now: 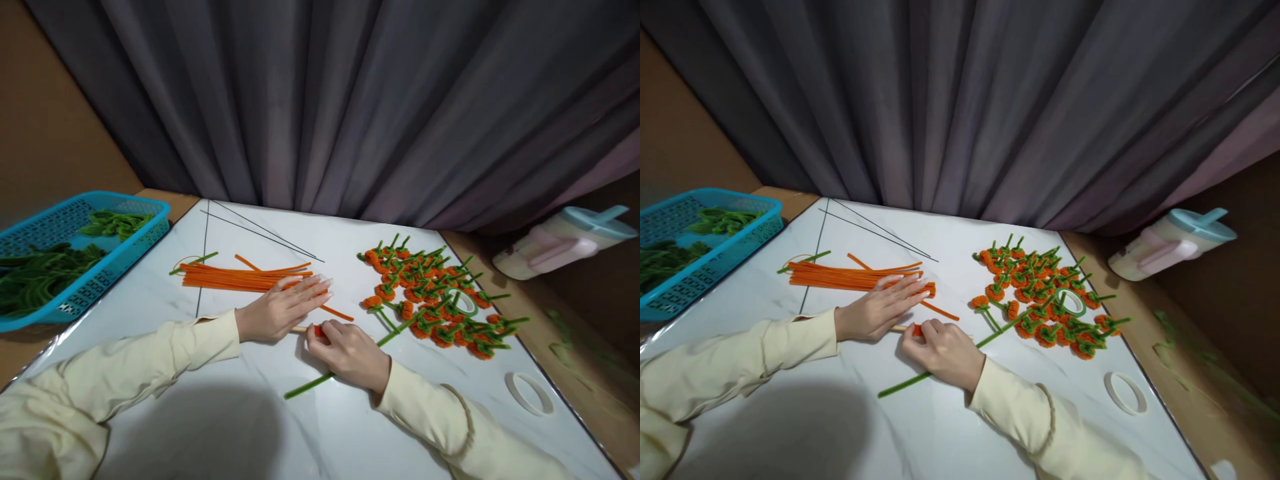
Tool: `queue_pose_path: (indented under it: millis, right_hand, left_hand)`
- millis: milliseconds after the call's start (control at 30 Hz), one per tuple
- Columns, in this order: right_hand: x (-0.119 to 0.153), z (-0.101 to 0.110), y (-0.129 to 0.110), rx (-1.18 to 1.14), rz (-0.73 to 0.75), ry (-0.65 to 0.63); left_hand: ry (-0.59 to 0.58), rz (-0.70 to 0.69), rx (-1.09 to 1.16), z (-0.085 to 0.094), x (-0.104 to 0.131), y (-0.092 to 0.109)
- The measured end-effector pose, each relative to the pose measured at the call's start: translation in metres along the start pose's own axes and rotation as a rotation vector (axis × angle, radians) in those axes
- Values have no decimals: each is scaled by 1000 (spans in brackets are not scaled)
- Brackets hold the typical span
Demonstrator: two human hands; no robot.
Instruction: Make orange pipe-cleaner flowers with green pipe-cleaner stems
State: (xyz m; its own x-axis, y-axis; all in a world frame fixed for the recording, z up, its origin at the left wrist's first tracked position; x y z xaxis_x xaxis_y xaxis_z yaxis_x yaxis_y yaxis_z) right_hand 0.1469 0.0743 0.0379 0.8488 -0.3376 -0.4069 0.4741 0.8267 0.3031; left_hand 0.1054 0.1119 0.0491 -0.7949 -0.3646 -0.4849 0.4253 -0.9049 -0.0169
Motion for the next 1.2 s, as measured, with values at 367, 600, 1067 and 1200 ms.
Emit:
queue_pose_path:
  millis: [367, 600, 1067, 1200]
  right_hand:
    - [1, -2, -4, 6, 30, -24]
    - [0, -2, -5, 7, 47, -18]
    - [2, -3, -6, -12, 49, -19]
    - [2, -4, -5, -13, 53, -27]
  left_hand:
    - [122, -145, 198, 15, 1, 10]
    - [140, -199, 136, 13, 4, 15]
    - [141, -175, 87, 9, 5, 12]
    - [95, -169, 60, 3, 5, 11]
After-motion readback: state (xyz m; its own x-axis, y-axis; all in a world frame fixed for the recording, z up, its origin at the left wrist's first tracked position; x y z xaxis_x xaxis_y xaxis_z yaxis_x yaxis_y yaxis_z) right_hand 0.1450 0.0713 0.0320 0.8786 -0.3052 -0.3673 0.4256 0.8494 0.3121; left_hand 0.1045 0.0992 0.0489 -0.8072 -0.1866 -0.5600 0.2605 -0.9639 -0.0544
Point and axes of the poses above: each hand's wrist, its own x-axis away from the middle knuckle, its own z-axis out of the back of the hand, y = z × x, the point moved 10 cm from there along -x, towards the middle knuckle, and after that the axes turned 2 degrees about -y, right-handed, at the moved point
